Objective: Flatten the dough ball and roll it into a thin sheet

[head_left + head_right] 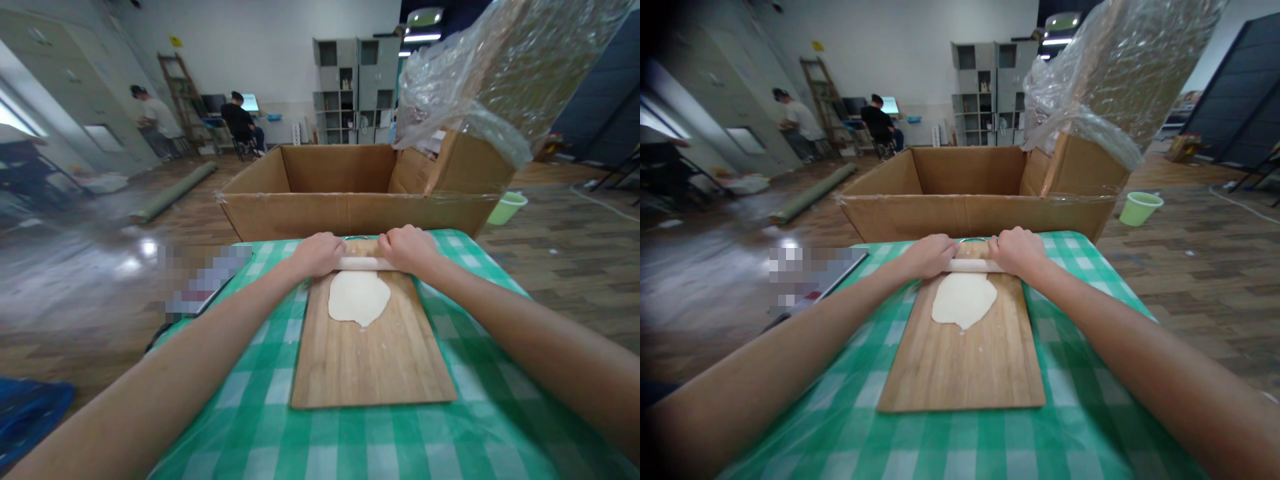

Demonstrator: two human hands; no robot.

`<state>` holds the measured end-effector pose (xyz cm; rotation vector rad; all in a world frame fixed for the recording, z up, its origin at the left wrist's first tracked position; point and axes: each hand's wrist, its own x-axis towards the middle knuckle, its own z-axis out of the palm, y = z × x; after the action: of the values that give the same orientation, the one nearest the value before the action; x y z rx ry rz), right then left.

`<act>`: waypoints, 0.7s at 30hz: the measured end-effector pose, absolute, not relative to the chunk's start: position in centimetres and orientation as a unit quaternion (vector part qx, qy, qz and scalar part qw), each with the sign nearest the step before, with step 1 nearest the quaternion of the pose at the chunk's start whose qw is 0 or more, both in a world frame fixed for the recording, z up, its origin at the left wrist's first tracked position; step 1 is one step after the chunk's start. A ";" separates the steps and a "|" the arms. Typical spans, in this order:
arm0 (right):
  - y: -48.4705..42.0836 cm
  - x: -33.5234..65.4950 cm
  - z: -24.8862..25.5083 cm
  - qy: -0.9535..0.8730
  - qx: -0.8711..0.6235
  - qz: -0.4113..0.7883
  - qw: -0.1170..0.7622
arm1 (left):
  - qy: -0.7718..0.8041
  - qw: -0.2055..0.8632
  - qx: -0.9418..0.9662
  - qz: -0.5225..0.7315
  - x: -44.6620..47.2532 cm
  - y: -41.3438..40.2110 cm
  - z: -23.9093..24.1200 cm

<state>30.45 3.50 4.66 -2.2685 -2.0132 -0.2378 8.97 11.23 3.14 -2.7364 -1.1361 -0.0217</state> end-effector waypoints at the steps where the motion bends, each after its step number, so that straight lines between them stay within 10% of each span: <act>1: 3.5 30.3 4.7 -0.659 -0.746 -0.082 0.055 | -0.386 0.082 -0.919 -0.020 8.8 11.3 2.9; 21: -1.8 26.7 4.0 -0.700 -0.709 -0.061 0.055 | -0.366 0.031 -0.929 -0.052 7.6 11.1 1.7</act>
<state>26.69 -1.83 3.98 -2.1538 -2.1252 -0.1858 7.58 11.06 1.66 -2.8610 -1.1282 -0.1600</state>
